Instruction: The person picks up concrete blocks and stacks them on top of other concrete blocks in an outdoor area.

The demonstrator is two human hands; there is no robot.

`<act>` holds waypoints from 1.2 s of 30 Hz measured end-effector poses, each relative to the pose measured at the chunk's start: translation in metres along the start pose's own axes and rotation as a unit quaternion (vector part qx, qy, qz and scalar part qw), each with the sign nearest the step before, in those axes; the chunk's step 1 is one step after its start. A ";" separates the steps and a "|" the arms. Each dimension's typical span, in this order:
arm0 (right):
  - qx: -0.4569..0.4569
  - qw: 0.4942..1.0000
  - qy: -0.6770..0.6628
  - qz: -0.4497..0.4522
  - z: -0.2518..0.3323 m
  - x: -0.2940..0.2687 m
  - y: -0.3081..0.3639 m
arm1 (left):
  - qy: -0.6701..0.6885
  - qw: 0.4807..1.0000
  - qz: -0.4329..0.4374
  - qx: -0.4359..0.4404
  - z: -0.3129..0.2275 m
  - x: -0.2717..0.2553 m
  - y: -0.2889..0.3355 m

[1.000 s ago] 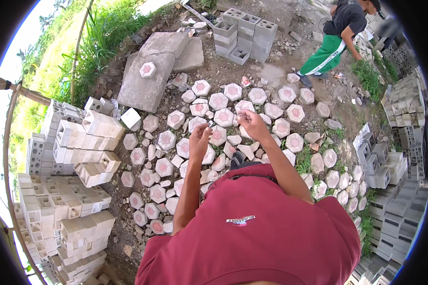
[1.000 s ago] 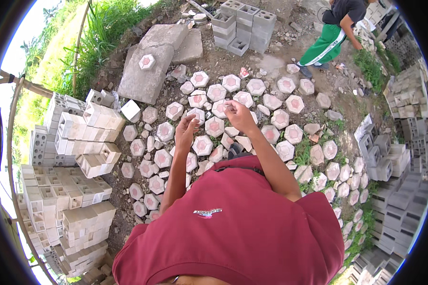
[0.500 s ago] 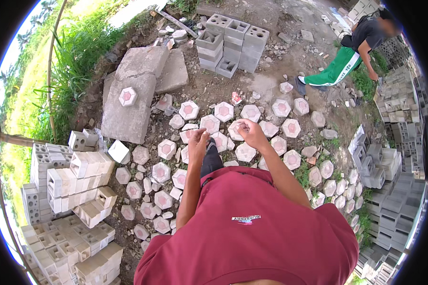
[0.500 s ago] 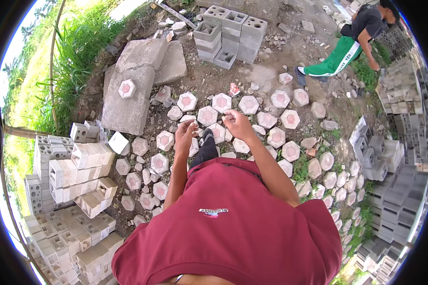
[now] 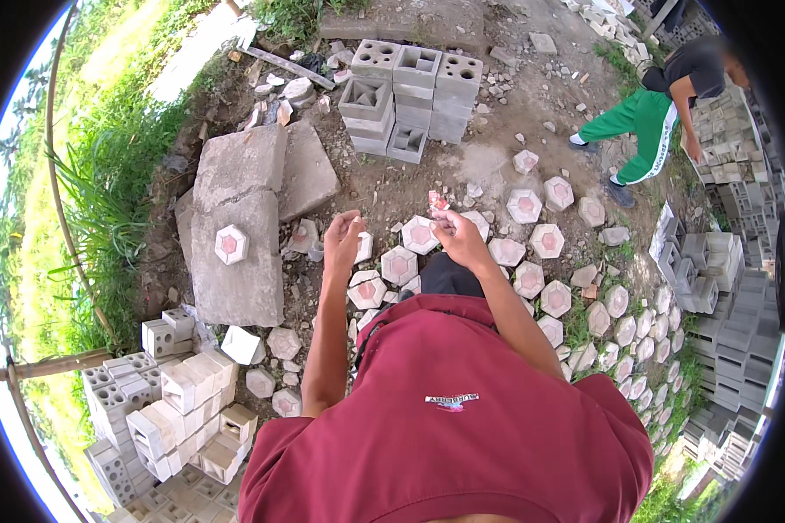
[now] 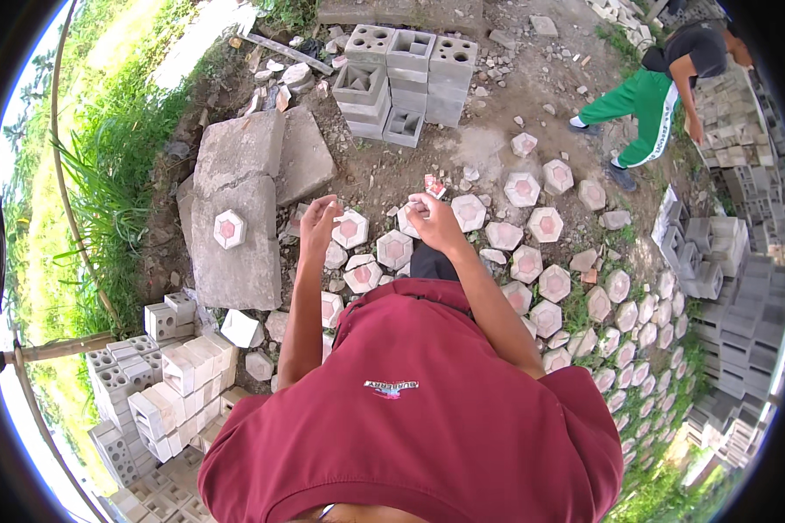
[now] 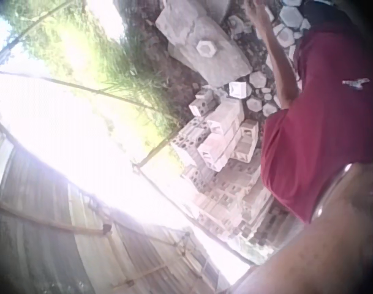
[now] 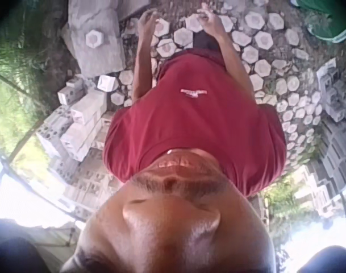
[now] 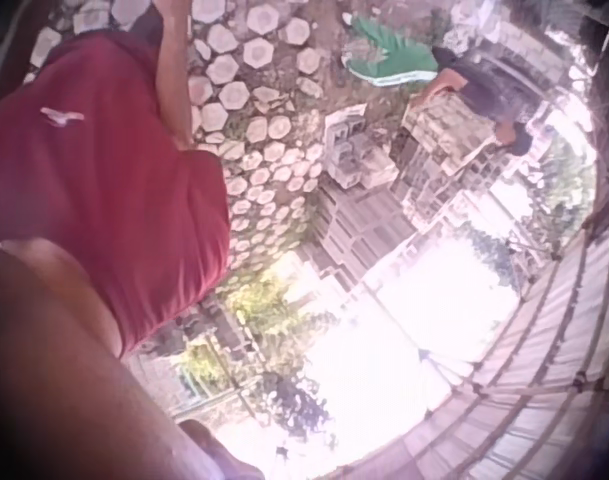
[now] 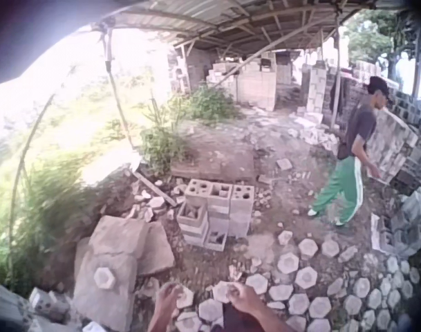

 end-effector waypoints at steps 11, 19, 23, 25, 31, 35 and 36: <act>0.056 0.998 -0.005 0.018 -0.058 -0.025 -0.243 | 0.026 0.999 -0.003 -0.027 -0.023 0.035 -0.189; -0.026 0.992 0.097 0.077 0.008 -0.041 -0.393 | 0.020 1.000 -0.011 -0.001 -0.068 0.038 -0.311; -0.014 0.992 -0.036 0.116 0.009 -0.030 -0.421 | 0.044 0.997 -0.001 -0.056 -0.061 0.051 -0.343; 0.012 0.993 -0.034 0.111 0.003 -0.029 -0.430 | 0.027 0.997 0.020 -0.071 -0.057 0.060 -0.361; 0.107 0.987 -0.120 0.024 -0.041 -0.060 -0.459 | 0.030 0.990 0.107 -0.087 -0.062 0.091 -0.447; 0.110 0.984 -0.120 -0.072 -0.058 -0.104 -0.496 | 0.012 0.987 0.149 -0.059 -0.082 0.115 -0.528; 0.135 0.976 -0.140 -0.103 -0.065 -0.113 -0.506 | 0.011 0.985 0.166 -0.047 -0.090 0.121 -0.548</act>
Point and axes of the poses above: each hand's wrist, its own y-axis away from the middle knuckle, its own x-axis out of the palm, z = x × y, the point moved 2 cm from there along -y, towards the middle knuckle, and after that the axes turned 1 degree about z, right-handed, at the moved point
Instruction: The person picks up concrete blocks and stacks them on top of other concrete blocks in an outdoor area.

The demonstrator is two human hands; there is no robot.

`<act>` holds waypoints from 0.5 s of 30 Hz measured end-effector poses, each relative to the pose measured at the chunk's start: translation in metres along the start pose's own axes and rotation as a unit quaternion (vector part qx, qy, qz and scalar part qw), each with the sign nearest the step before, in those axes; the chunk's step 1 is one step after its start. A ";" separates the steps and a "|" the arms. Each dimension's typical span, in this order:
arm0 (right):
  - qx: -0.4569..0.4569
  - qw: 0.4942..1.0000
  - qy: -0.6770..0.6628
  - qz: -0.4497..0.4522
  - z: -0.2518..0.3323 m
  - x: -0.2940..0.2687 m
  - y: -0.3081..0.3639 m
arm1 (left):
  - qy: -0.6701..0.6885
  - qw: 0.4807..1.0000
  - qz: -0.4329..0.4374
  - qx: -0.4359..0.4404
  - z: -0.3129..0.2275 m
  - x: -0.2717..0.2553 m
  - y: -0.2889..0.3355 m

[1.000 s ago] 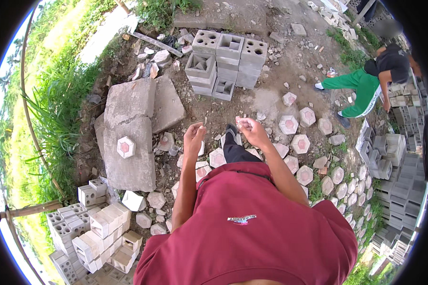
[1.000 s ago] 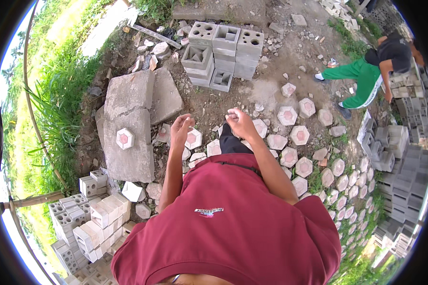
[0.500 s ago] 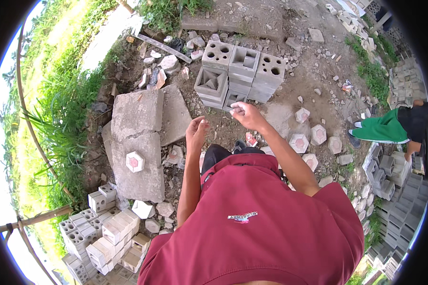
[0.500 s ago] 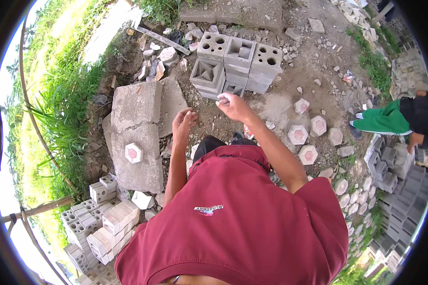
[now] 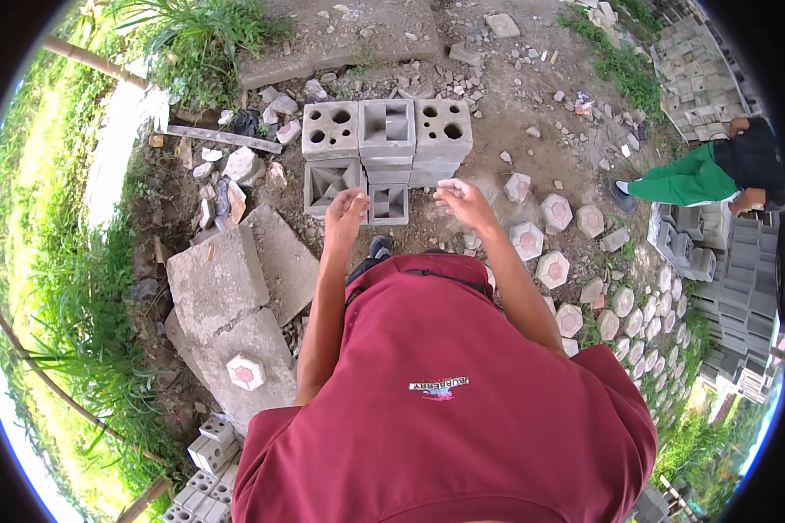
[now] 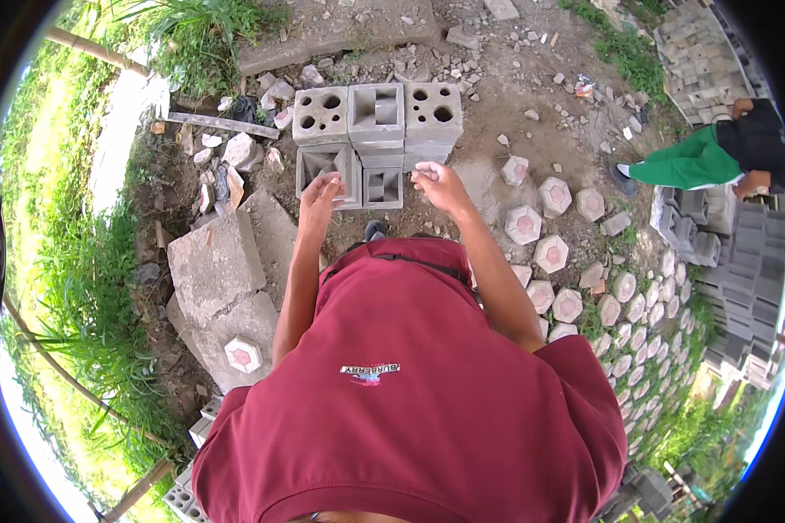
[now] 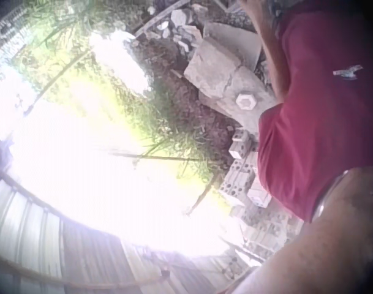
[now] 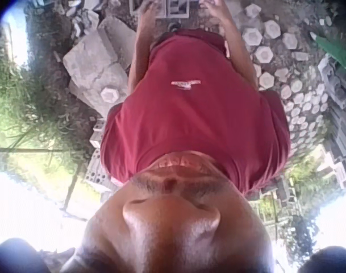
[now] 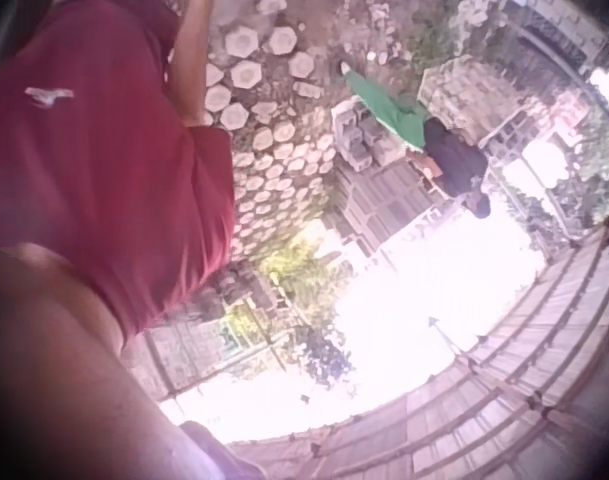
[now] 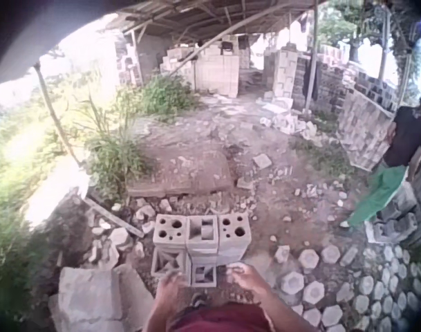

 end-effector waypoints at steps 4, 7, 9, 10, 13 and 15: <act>0.040 0.994 -0.019 -0.098 -0.020 -0.028 -0.049 | -0.012 0.999 0.036 -0.002 -0.018 0.001 -0.070; 0.083 0.987 -0.033 -0.131 -0.008 -0.047 -0.068 | -0.015 0.998 0.061 -0.028 -0.024 0.015 -0.101; 0.079 0.988 -0.025 -0.133 -0.005 -0.058 -0.086 | 0.006 0.994 0.096 -0.053 -0.021 0.025 -0.122; 0.084 0.987 -0.021 -0.132 -0.007 -0.065 -0.100 | -0.009 0.993 0.100 -0.057 -0.020 0.032 -0.133; 0.089 0.987 0.031 -0.133 -0.016 -0.096 -0.131 | -0.015 0.990 0.106 -0.097 -0.006 0.063 -0.164; 0.091 0.983 0.031 -0.154 -0.033 -0.117 -0.160 | -0.013 0.987 0.105 -0.120 0.003 0.090 -0.188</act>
Point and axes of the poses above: each hand's wrist, its own y-axis away from the middle knuckle, its own x-axis out of the palm, z = x × y, the point moved 2 cm from there along -y, towards the middle knuckle, and after that the axes turned 1 degree about z, right-handed, at the moved point
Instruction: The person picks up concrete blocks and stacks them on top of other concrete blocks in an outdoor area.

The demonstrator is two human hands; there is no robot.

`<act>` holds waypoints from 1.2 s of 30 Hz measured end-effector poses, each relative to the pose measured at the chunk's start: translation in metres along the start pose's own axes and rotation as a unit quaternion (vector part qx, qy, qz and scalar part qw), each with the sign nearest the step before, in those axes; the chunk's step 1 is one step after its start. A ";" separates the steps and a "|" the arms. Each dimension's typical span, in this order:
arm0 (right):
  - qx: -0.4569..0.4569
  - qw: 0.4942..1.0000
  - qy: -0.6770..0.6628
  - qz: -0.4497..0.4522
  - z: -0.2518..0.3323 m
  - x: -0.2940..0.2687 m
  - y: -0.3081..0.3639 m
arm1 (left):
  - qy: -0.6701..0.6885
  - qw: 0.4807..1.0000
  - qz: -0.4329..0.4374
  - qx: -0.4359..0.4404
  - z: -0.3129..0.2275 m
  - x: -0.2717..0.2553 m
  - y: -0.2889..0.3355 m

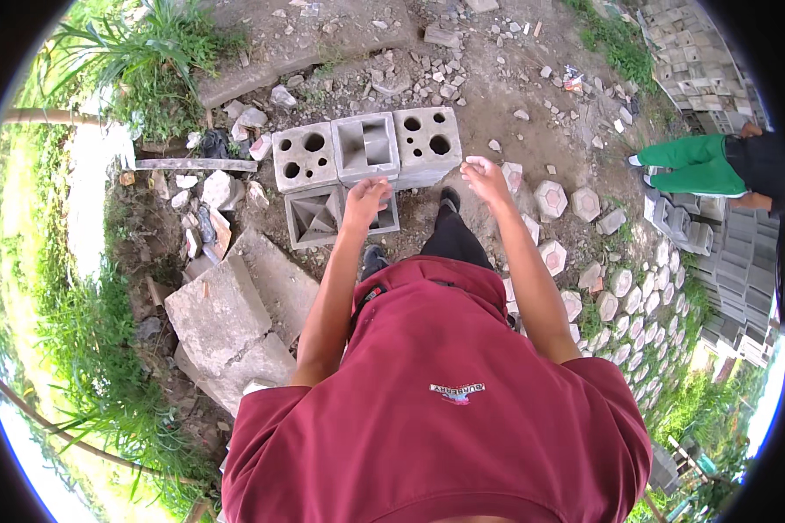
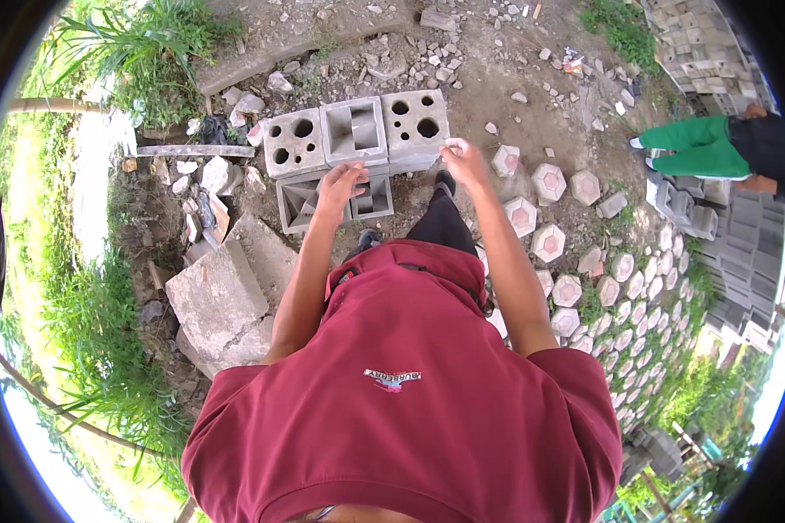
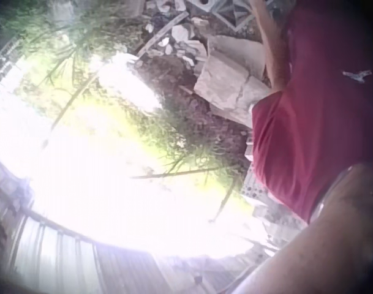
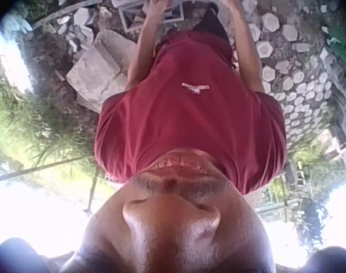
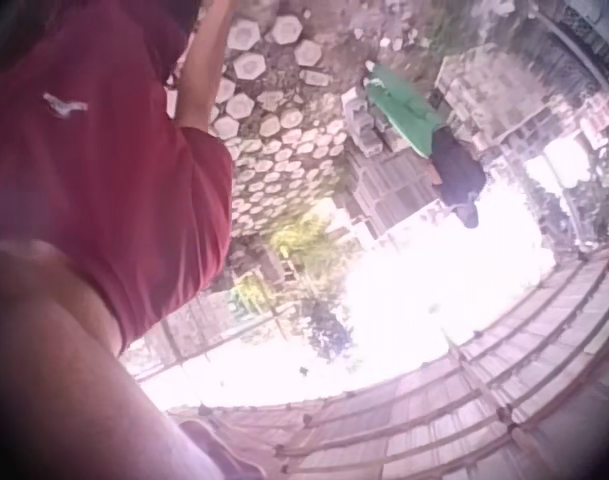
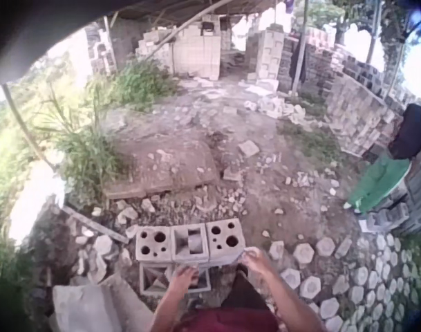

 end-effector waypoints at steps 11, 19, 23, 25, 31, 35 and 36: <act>0.031 0.958 0.283 0.041 -0.067 0.000 -0.183 | 0.095 0.957 -0.149 -0.232 0.122 0.107 -0.164; 0.201 0.936 0.276 0.085 -0.151 0.027 -0.259 | 0.027 0.938 -0.202 -0.279 0.165 0.142 -0.216; 0.176 0.953 0.239 0.057 -0.155 0.030 -0.264 | 0.065 0.928 -0.222 -0.291 0.164 0.136 -0.224; 0.181 0.950 0.247 0.051 -0.151 0.029 -0.267 | 0.074 0.925 -0.242 -0.284 0.158 0.133 -0.231; 0.151 0.956 0.244 0.056 -0.158 0.029 -0.273 | 0.144 0.922 -0.244 -0.264 0.164 0.124 -0.226; 0.159 0.948 0.269 0.059 -0.148 0.027 -0.267 | 0.139 0.922 -0.252 -0.260 0.174 0.116 -0.213; 0.162 0.947 0.269 0.061 -0.143 0.024 -0.268 | 0.144 0.921 -0.254 -0.257 0.176 0.117 -0.210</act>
Point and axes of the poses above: each hand's wrist, its own y-axis away from the middle knuckle, its own x-axis out of the palm, z = x × y, the point moved 2 cm from there along -y, towards the middle knuckle, and after that the axes turned 1 degree about z, right-handed, at the moved point
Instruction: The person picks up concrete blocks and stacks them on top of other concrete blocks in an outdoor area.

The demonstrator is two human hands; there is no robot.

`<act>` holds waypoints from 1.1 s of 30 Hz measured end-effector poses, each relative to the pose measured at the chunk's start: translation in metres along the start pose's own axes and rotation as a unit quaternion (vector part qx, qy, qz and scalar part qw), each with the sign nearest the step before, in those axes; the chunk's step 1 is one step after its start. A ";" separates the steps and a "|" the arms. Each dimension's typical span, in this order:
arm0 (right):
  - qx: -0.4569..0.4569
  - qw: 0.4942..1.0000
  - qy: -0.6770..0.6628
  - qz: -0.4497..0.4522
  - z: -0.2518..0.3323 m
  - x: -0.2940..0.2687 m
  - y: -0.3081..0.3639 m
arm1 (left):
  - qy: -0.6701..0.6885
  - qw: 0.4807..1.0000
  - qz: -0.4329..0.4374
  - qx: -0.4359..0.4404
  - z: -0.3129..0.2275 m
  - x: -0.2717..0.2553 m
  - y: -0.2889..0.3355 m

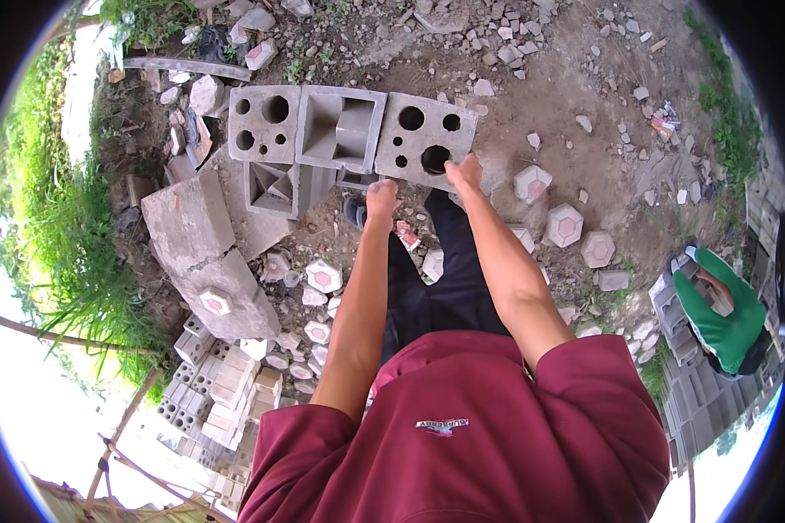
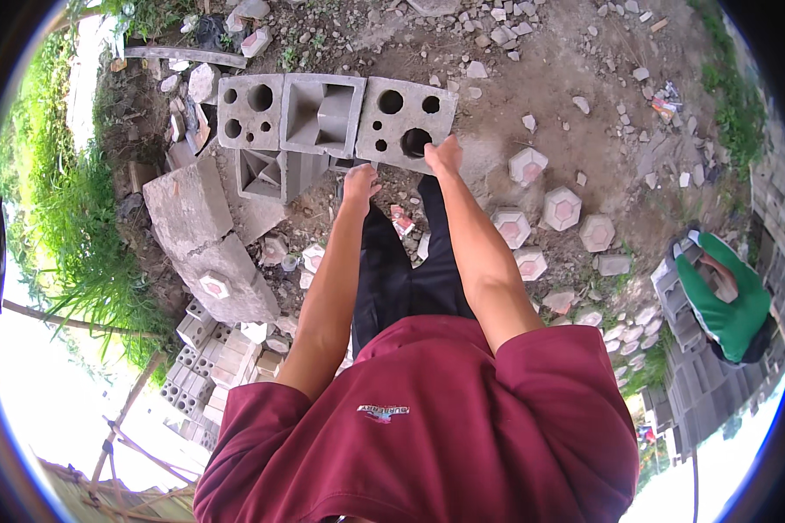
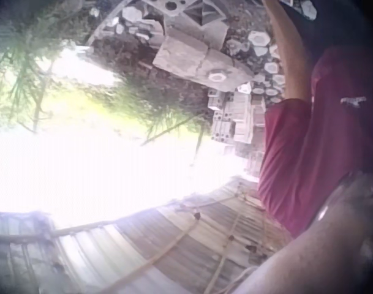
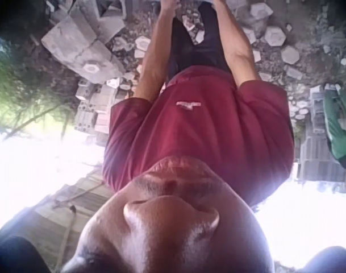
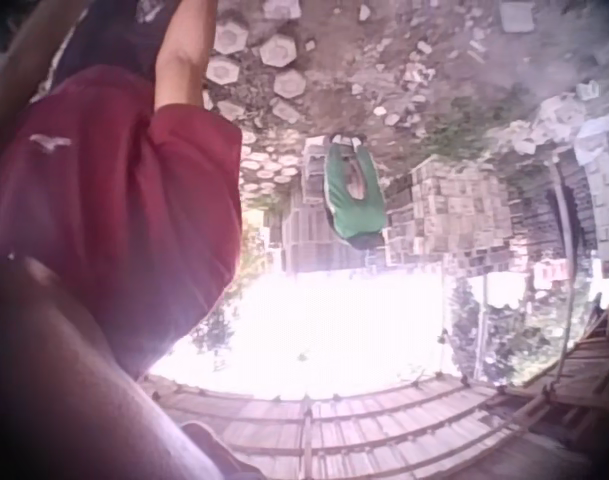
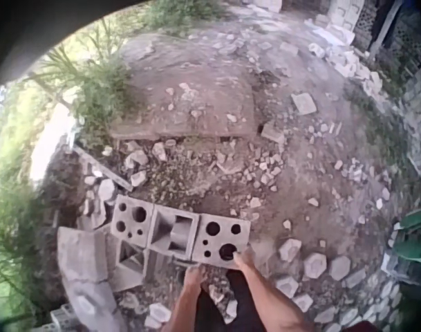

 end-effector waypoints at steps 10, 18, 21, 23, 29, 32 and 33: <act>0.082 0.994 -0.065 -0.008 -0.050 -0.055 0.040 | 0.045 0.997 0.062 0.017 0.001 0.009 0.004; 0.028 0.988 -0.149 -0.040 -0.128 -0.112 0.107 | -0.039 0.937 0.337 -0.083 0.015 0.072 0.023; 0.049 0.988 -0.133 -0.057 -0.132 -0.136 0.151 | -0.076 0.928 0.365 -0.011 0.004 0.074 0.067; 0.038 0.984 -0.151 -0.088 -0.134 -0.151 0.188 | -0.076 0.916 0.393 -0.005 -0.007 0.071 0.107; -0.028 0.987 -0.142 -0.063 -0.038 -0.237 0.375 | -0.044 0.884 0.466 0.004 -0.064 0.031 0.247; -0.006 0.740 -0.669 -0.061 -0.068 -0.206 0.380 | -0.056 0.864 0.492 0.088 -0.074 0.021 0.274; -0.017 0.731 -0.678 -0.074 -0.059 -0.196 0.391 | -0.072 0.864 0.487 0.108 -0.073 0.019 0.272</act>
Point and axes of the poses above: each hand's wrist, its own y-axis away from the middle knuckle, its own x-axis out of the palm, z = x × y, the point moved 2 cm from there along -y, towards the middle knuckle, and after that the axes turned 1 degree about z, right-handed, at the moved point
